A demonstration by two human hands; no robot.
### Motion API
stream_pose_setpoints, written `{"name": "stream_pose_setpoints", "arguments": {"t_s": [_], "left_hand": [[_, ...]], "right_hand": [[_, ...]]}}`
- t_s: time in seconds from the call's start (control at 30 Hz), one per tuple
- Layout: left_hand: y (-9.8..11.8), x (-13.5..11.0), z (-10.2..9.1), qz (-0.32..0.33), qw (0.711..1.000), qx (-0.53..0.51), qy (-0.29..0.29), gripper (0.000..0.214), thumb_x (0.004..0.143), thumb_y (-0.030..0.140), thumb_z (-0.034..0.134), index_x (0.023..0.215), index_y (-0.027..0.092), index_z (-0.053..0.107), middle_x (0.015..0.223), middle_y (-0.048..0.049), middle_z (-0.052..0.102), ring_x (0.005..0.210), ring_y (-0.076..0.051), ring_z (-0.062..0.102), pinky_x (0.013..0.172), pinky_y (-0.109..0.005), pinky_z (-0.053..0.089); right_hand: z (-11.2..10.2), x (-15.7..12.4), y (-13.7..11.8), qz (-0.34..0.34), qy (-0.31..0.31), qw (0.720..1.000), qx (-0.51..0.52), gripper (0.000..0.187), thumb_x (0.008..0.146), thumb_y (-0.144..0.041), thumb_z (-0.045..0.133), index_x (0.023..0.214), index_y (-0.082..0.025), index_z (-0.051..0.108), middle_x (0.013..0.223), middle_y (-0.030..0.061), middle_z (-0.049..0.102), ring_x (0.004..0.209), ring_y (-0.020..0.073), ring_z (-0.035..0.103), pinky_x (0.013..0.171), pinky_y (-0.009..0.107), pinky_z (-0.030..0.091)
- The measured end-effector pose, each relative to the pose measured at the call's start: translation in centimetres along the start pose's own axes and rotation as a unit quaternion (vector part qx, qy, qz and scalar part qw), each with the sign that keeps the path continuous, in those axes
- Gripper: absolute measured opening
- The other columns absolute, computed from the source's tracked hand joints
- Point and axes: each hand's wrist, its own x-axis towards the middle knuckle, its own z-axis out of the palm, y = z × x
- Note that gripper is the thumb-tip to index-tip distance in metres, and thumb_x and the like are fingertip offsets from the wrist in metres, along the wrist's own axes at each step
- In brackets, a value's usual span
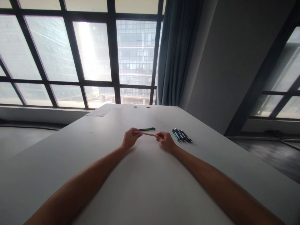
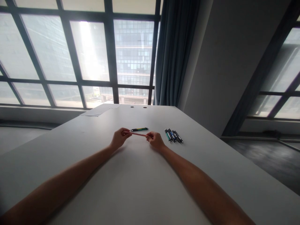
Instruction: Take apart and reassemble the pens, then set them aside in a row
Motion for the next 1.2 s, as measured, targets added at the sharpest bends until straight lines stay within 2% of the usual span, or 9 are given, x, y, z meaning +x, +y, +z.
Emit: {"name": "stream_pose_setpoints", "arguments": {"t_s": [0.07,0.13,0.23,0.37,0.43,0.5,0.63,0.8,1.2], "left_hand": [[0.3,0.2,0.2,-0.028,0.994,-0.103,-0.007,0.032,0.070,0.042,0.072,0.082,0.014,0.061,0.074,-0.0052,0.068,0.062,-0.013,0.058,0.060,-0.027,0.047],[0.6,0.1,0.4,-0.036,0.991,-0.125,-0.033,0.034,0.074,0.046,0.069,0.080,0.013,0.062,0.076,-0.0064,0.068,0.063,-0.012,0.057,0.060,-0.026,0.047],[0.9,-0.1,0.4,-0.062,0.986,-0.143,-0.058,0.038,0.077,0.050,0.065,0.082,0.012,0.061,0.078,-0.0064,0.068,0.063,-0.011,0.058,0.061,-0.026,0.048],[0.7,-0.1,0.2,-0.103,0.977,-0.172,-0.072,0.038,0.075,0.048,0.068,0.083,0.012,0.059,0.071,-0.0045,0.066,0.058,-0.010,0.056,0.060,-0.027,0.048],[0.6,-0.1,0.3,-0.114,0.972,-0.179,-0.096,0.037,0.076,0.048,0.067,0.081,0.011,0.059,0.070,-0.0044,0.065,0.059,-0.011,0.057,0.061,-0.027,0.048],[0.5,-0.2,0.3,-0.124,0.967,-0.184,-0.121,0.038,0.077,0.048,0.067,0.079,0.011,0.059,0.068,-0.0045,0.065,0.059,-0.011,0.058,0.062,-0.028,0.049],[0.4,-0.3,0.5,-0.134,0.963,-0.192,-0.136,0.039,0.077,0.050,0.067,0.078,0.011,0.058,0.065,-0.0034,0.064,0.057,-0.011,0.057,0.060,-0.027,0.049],[0.1,-0.4,0.6,-0.144,0.956,-0.213,-0.141,0.041,0.077,0.051,0.068,0.080,0.011,0.058,0.064,-0.0032,0.064,0.057,-0.012,0.060,0.059,-0.027,0.050],[0.3,-0.7,0.9,-0.140,0.954,-0.214,-0.157,0.044,0.074,0.053,0.071,0.084,0.011,0.059,0.062,-0.0009,0.062,0.056,-0.012,0.060,0.060,-0.027,0.051]], "right_hand": [[0.3,-0.2,-0.3,-0.018,-0.021,0.999,-0.017,0.015,0.080,-0.024,0.057,0.080,-0.012,0.068,0.064,0.0044,0.068,0.055,0.0145,0.059,0.054,0.024,0.044],[0.5,-0.6,-0.8,-0.055,-0.042,0.996,-0.050,0.014,0.082,-0.023,0.058,0.079,-0.014,0.068,0.065,0.0036,0.068,0.055,0.0138,0.057,0.054,0.024,0.043],[0.6,-1.2,-1.6,-0.148,-0.067,0.980,-0.118,0.013,0.084,-0.027,0.062,0.086,-0.015,0.069,0.074,0.0040,0.070,0.061,0.0142,0.059,0.060,0.026,0.047],[0.4,-1.7,-3.0,-0.295,-0.096,0.932,-0.189,0.040,0.088,-0.036,0.062,0.124,-0.019,0.057,0.105,0.0096,0.069,0.074,0.0166,0.064,0.072,0.031,0.052],[0.4,-1.9,-3.6,-0.363,-0.128,0.897,-0.216,0.042,0.091,-0.035,0.058,0.131,-0.023,0.052,0.112,0.0099,0.067,0.084,0.0181,0.065,0.077,0.032,0.052],[0.5,-2.0,-4.2,-0.408,-0.150,0.868,-0.239,0.036,0.093,-0.030,0.055,0.129,-0.025,0.053,0.113,0.0090,0.066,0.092,0.0190,0.065,0.081,0.033,0.052],[0.8,-2.1,-4.6,-0.435,-0.154,0.848,-0.262,0.030,0.094,-0.025,0.053,0.123,-0.023,0.058,0.115,0.0099,0.066,0.096,0.0200,0.064,0.083,0.035,0.052],[0.5,-2.1,-4.9,-0.443,-0.171,0.836,-0.276,0.036,0.095,-0.029,0.051,0.130,-0.022,0.053,0.113,0.0106,0.066,0.094,0.0208,0.063,0.082,0.036,0.051],[0.9,-2.1,-4.7,-0.442,-0.158,0.834,-0.290,0.031,0.095,-0.029,0.049,0.124,-0.021,0.057,0.105,0.0101,0.067,0.089,0.0210,0.062,0.080,0.035,0.049]]}}
